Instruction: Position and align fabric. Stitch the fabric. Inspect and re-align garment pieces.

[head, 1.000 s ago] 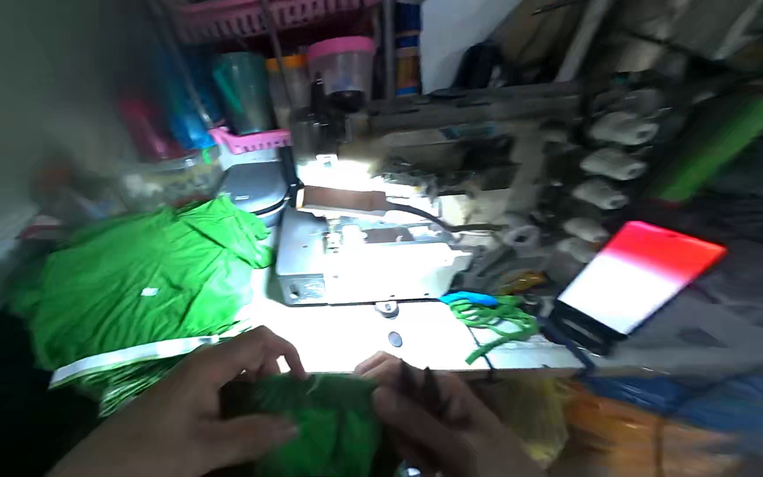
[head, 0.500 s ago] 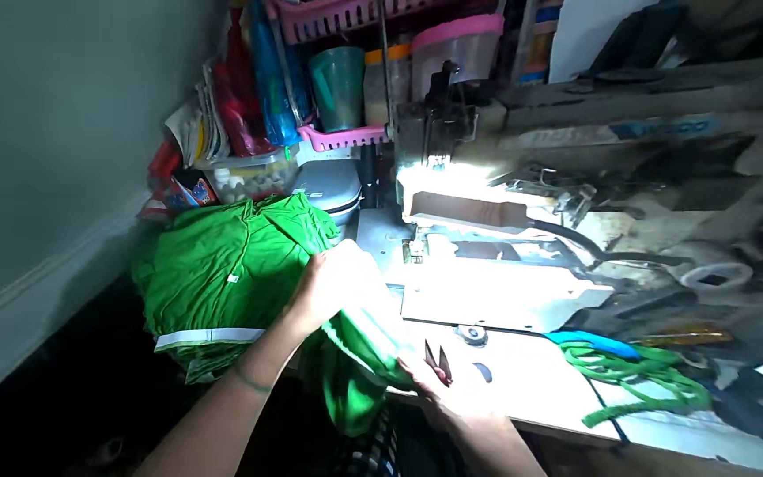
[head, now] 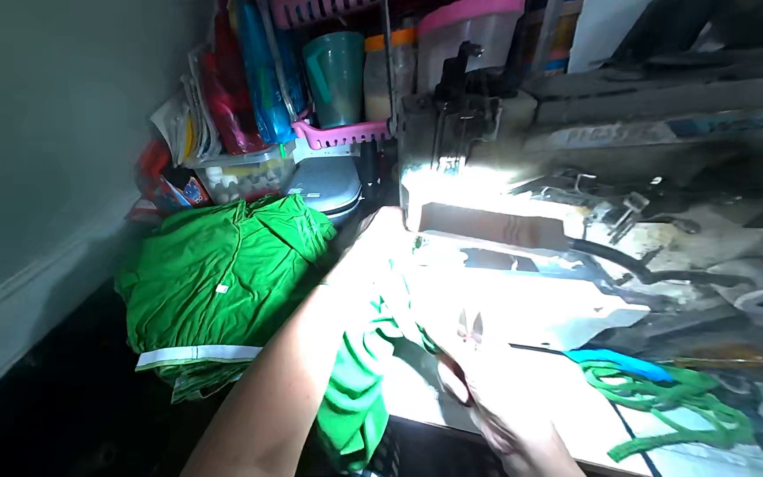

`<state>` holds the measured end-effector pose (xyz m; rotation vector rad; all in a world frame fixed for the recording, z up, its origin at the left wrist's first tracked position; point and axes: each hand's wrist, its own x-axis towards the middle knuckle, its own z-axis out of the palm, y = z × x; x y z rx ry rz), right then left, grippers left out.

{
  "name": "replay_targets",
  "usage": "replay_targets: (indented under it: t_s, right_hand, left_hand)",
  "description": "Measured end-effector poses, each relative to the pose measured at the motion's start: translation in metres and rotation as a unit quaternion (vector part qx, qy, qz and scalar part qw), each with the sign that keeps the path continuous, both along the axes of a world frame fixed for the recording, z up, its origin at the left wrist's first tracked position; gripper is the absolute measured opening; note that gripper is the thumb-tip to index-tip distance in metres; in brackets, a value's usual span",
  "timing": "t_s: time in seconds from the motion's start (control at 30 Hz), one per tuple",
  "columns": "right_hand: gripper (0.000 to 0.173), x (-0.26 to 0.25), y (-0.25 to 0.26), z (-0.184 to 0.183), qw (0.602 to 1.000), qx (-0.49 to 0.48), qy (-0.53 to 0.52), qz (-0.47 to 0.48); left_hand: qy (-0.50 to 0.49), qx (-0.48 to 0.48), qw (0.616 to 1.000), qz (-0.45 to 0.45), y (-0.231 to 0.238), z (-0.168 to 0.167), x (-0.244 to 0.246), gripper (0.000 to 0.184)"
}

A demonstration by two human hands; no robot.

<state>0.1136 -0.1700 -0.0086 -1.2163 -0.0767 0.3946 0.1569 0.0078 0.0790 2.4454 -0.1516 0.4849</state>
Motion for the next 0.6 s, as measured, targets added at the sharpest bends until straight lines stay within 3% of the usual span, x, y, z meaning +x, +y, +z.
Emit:
replay_targets:
  t_s: [0.03, 0.07, 0.1, 0.13, 0.17, 0.23, 0.33, 0.4, 0.47, 0.53, 0.6]
  right_hand:
    - [0.011, -0.006, -0.002, 0.001, 1.0, -0.003, -0.003, 0.012]
    - [0.011, -0.012, -0.006, 0.0, 1.0, 0.0, -0.01, 0.019]
    - [0.007, -0.018, -0.013, 0.0, 0.999, -0.003, -0.032, 0.03]
    - [0.009, -0.023, -0.021, 0.001, 0.997, -0.025, -0.06, 0.043]
    - [0.019, -0.025, -0.03, 0.005, 0.993, -0.061, -0.091, 0.051]
    - [0.018, -0.023, -0.042, 0.015, 0.969, -0.173, -0.175, 0.021]
    - [0.02, 0.002, -0.032, 0.032, 0.9, -0.285, -0.322, -0.069]
    - [0.021, 0.022, -0.011, 0.045, 0.821, -0.32, -0.467, -0.068]
    - [0.024, 0.038, 0.009, 0.05, 0.775, -0.304, -0.554, 0.002]
    - [0.019, 0.032, 0.024, 0.049, 0.806, -0.266, -0.519, 0.099]
    - [0.013, 0.001, 0.018, 0.056, 0.844, -0.213, -0.428, 0.244]
  left_hand:
    - [-0.152, 0.037, 0.986, -0.05, 0.017, -0.025, 0.018, 0.019]
    - [-0.214, 0.065, 0.973, -0.053, 0.023, -0.033, 0.022, 0.018]
    - [-0.167, 0.098, 0.981, -0.017, 0.019, -0.023, 0.003, 0.018]
    - [-0.006, 0.1, 0.994, 0.039, 0.004, 0.004, -0.029, 0.025]
    - [-0.013, 0.103, 0.994, 0.035, 0.004, -0.003, -0.047, 0.032]
    - [-0.127, 0.2, 0.971, -0.026, 0.015, -0.037, -0.068, 0.028]
    - [-0.115, 0.304, 0.943, -0.071, 0.036, -0.053, -0.128, 0.037]
    - [-0.13, 0.306, 0.943, -0.013, 0.061, -0.034, -0.168, 0.027]
    - [-0.154, 0.314, 0.935, 0.058, 0.087, 0.003, -0.208, 0.027]
    - [-0.169, 0.328, 0.923, 0.11, 0.104, 0.034, -0.247, 0.032]
    - [-0.162, 0.332, 0.921, 0.125, 0.103, 0.036, -0.269, 0.038]
